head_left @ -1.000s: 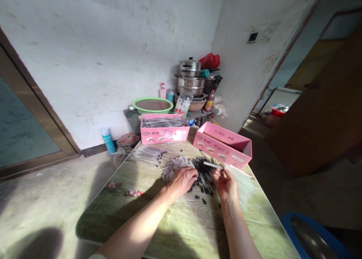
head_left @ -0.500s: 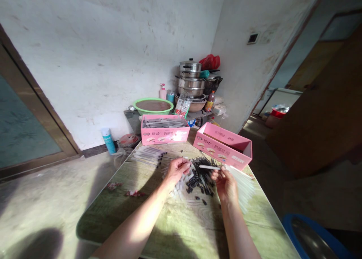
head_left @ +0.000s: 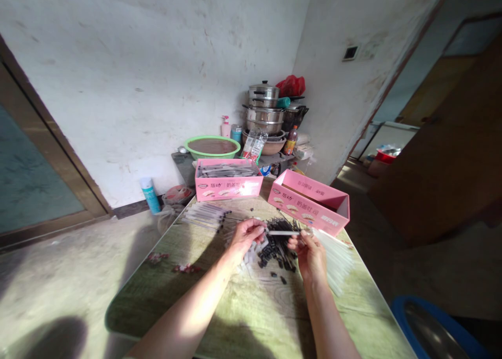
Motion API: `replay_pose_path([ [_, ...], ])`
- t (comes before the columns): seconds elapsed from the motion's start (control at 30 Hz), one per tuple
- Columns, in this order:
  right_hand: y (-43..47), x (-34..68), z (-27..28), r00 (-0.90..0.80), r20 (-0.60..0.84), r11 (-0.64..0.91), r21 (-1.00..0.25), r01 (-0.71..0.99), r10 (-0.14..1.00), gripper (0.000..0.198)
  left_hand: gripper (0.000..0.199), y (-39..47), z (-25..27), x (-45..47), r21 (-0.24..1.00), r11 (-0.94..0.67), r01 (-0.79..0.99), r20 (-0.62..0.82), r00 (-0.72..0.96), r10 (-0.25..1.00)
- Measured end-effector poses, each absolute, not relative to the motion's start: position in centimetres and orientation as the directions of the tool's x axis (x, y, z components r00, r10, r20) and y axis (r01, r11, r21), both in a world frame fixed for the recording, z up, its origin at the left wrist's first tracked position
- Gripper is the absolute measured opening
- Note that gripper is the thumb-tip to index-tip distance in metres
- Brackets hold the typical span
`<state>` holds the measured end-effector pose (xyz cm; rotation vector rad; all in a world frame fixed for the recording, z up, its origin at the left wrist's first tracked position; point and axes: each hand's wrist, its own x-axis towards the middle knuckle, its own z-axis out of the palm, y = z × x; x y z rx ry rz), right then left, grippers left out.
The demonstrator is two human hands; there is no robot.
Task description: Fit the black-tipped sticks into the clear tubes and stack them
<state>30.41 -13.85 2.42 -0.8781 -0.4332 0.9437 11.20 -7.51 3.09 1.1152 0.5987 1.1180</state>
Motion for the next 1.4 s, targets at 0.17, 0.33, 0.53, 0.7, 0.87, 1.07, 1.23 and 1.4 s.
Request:
replay_pose_path([
  [0.17, -13.9, 30.5, 2.4, 0.535, -0.049, 0.285, -0.803, -0.524, 0.844, 0.041, 0.044, -7.2, 3.2, 10.9, 0.912, 0.004, -0.410, 0.162, 0.369, 0.915],
  [0.33, -13.8, 30.5, 2.4, 0.536, -0.054, 0.282, -0.804, -0.524, 0.843, 0.040, 0.045, -7.0, 3.0, 10.8, 0.870, 0.152, -0.470, 0.050, 0.391, 0.919],
  [0.53, -13.8, 30.5, 2.4, 0.537, -0.052, 0.284, -0.802, -0.525, 0.842, 0.039, 0.050, -7.0, 2.6, 10.8, 0.833, 0.273, -0.482, -0.052, 0.423, 0.905],
  [0.7, -13.8, 30.5, 2.5, 0.533, -0.047, 0.285, -0.804, -0.522, 0.845, 0.039, 0.047, -7.1, 2.6, 11.0, 0.846, 0.270, -0.460, -0.061, 0.420, 0.906],
  [0.87, -13.8, 30.5, 2.3, 0.521, -0.044, 0.276, -0.808, -0.520, 0.852, 0.039, 0.043, -7.3, 2.4, 11.3, 0.869, 0.208, -0.449, -0.007, 0.409, 0.913],
  [1.07, -13.8, 30.3, 2.5, 0.523, -0.036, 0.282, -0.810, -0.515, 0.852, 0.040, 0.042, -7.3, 2.2, 11.5, 0.876, 0.197, -0.440, 0.004, 0.416, 0.909],
  [1.23, -13.9, 30.1, 2.8, 0.532, -0.039, 0.285, -0.810, -0.513, 0.846, 0.042, 0.043, -7.4, 2.3, 11.6, 0.875, 0.193, -0.444, 0.012, 0.418, 0.908],
  [1.4, -13.9, 30.1, 2.7, 0.536, -0.030, 0.292, -0.812, -0.505, 0.844, 0.041, 0.043, -7.5, 2.3, 11.6, 0.876, 0.187, -0.444, 0.016, 0.416, 0.909],
])
